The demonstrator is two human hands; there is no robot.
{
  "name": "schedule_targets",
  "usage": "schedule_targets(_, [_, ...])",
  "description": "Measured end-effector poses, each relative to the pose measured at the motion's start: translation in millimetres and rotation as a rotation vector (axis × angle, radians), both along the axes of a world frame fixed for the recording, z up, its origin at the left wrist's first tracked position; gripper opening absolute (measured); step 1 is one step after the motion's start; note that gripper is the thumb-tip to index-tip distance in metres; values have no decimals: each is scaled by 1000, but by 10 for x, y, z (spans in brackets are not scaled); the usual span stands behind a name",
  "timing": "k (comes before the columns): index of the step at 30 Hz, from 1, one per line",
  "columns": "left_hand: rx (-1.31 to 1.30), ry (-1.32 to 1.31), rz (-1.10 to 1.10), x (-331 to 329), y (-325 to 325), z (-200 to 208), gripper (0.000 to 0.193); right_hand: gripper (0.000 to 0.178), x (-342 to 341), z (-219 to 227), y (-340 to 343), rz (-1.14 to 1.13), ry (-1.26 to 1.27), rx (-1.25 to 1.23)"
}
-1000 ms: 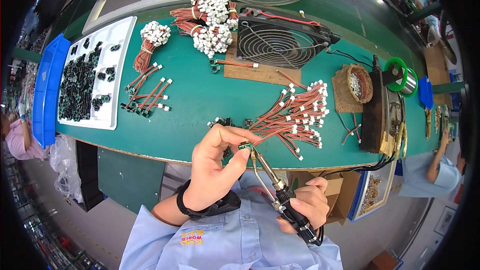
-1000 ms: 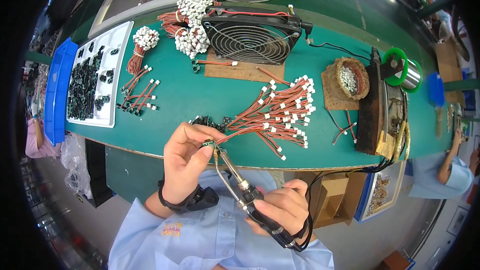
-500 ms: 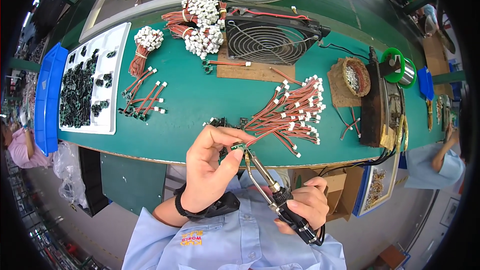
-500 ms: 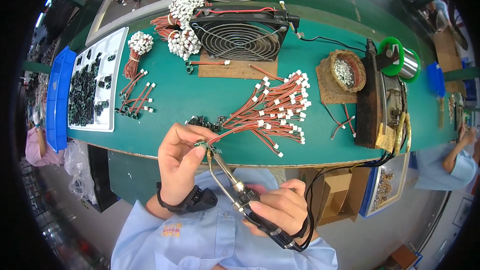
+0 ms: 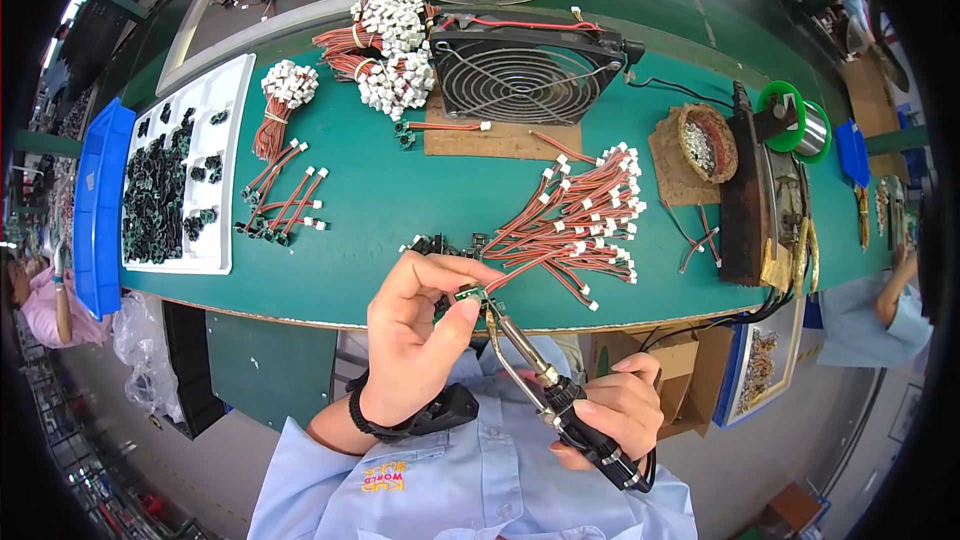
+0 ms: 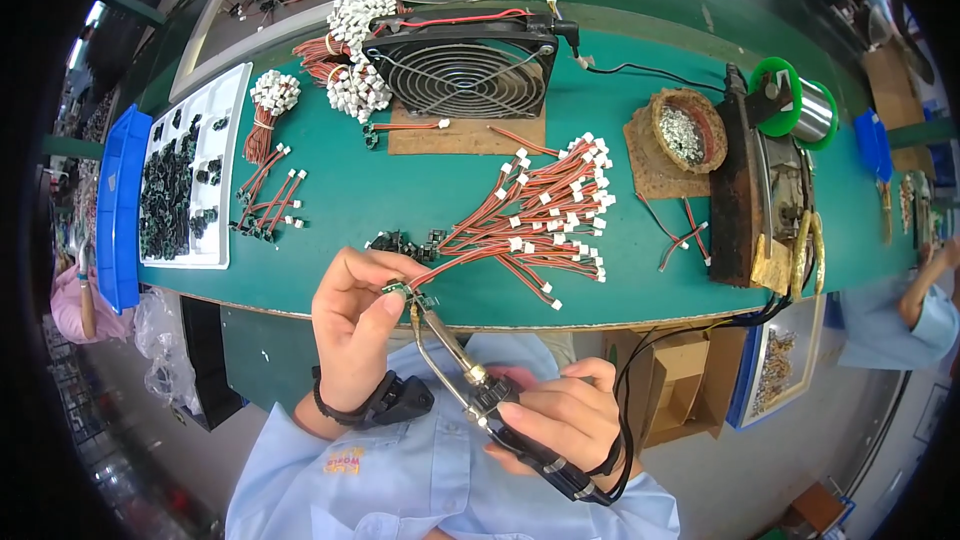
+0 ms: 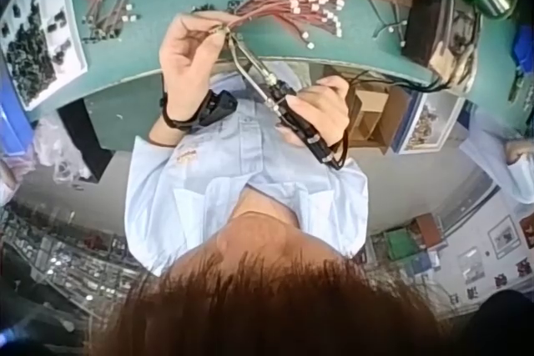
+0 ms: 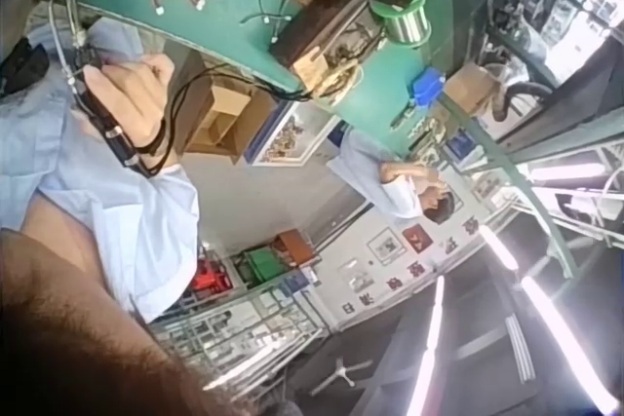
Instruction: Solder small wires onto electronic components at a workbench.
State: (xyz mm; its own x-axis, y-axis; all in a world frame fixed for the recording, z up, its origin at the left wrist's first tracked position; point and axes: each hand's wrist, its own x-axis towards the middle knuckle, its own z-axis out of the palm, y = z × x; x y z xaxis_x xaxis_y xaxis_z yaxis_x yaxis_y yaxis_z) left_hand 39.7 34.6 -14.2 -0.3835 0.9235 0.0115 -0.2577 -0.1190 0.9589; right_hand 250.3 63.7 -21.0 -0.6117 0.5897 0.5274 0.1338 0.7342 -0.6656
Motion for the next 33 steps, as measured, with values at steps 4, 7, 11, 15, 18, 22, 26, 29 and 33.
schedule_targets(4, [2,-42,-16,-35,-6,-20,12,50,74,69,54,11,0,-10])
schedule_targets(7, [12,-117,-70,-108,-32,-15,10,49,169,-132,79,-175,103,-13])
schedule_targets(11, [-65,-419,-245,-158,-71,75,9,42,128,-254,418,-551,269,-66])
schedule_targets(15, [-140,-427,-230,-95,-61,160,17,39,117,-348,728,-852,54,-173])
schedule_targets(18, [-130,-488,-287,-96,-59,182,17,40,86,-374,729,-831,146,-261])
schedule_targets(22, [-126,-497,-320,-112,-70,168,18,40,32,-302,556,-794,205,-291])
schedule_targets(26, [-104,-468,-333,-100,-58,163,18,41,54,-224,408,-770,267,-321])
schedule_targets(29, [-107,-466,-354,-102,-67,169,18,45,88,-148,335,-716,255,-278])
schedule_targets(33, [-120,-462,-371,-119,-82,165,16,51,33,-72,293,-709,231,-196])
